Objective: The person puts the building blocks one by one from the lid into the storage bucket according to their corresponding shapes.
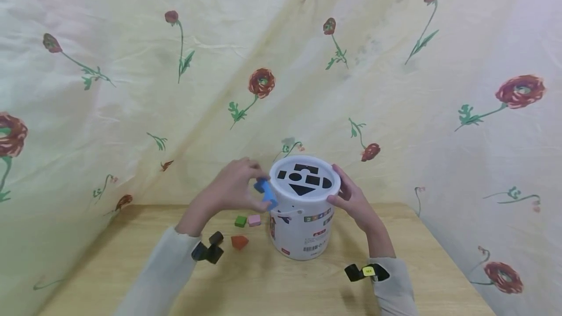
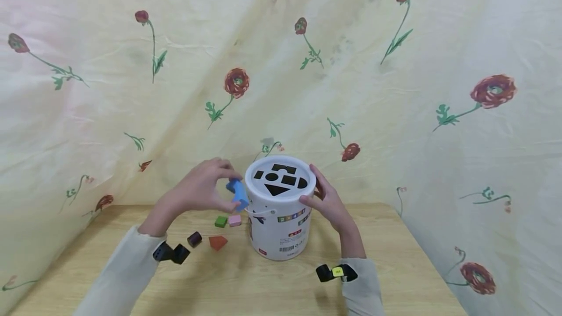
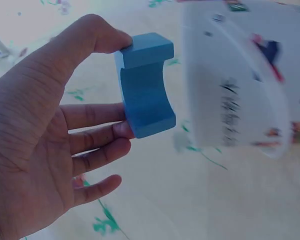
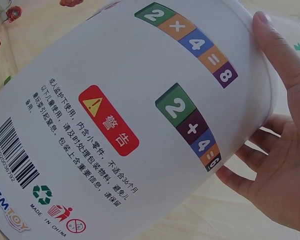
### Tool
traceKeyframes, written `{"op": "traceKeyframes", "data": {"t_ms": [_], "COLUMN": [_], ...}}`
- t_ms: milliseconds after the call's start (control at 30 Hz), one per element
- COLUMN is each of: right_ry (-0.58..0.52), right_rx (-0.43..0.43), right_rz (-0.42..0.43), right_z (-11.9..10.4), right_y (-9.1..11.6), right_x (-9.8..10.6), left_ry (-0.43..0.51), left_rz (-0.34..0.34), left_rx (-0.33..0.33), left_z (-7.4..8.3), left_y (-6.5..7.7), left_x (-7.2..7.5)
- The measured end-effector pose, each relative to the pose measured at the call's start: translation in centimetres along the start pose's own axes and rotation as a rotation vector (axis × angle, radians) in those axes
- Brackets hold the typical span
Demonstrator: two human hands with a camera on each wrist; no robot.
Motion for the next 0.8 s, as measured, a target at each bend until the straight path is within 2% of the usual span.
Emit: {"op": "traceKeyframes", "data": {"t_ms": [200, 367, 500, 800], "right_ry": [-0.003, -0.004, -0.008, -0.008], "right_rx": [0.003, 0.009, 0.010, 0.021], "right_rz": [-0.001, -0.004, -0.008, -0.017], "right_z": [0.1, 0.2, 0.1, 0.1], "right_y": [0.1, 0.0, 0.0, 0.1], "right_x": [0.0, 0.1, 0.2, 0.1], "left_ry": [-0.066, -0.126, -0.155, -0.179], "left_rz": [0.112, 0.199, 0.257, 0.349], "left_rx": [0.054, 0.086, 0.110, 0.165], "left_z": [1.7, 2.7, 3.1, 3.1], "left_y": [-2.6, -4.7, -6.5, -9.6], "left_x": [1.6, 1.8, 1.1, -1.9]}}
Point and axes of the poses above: each hand's wrist, its own y-axis away from the middle knuckle, its own x-axis out of the back of the hand, z = x × y, the point moved 3 cm from there along -y, towards the middle knuckle, and after that the axes turned 5 degrees about -z, right-handed, at the moved point
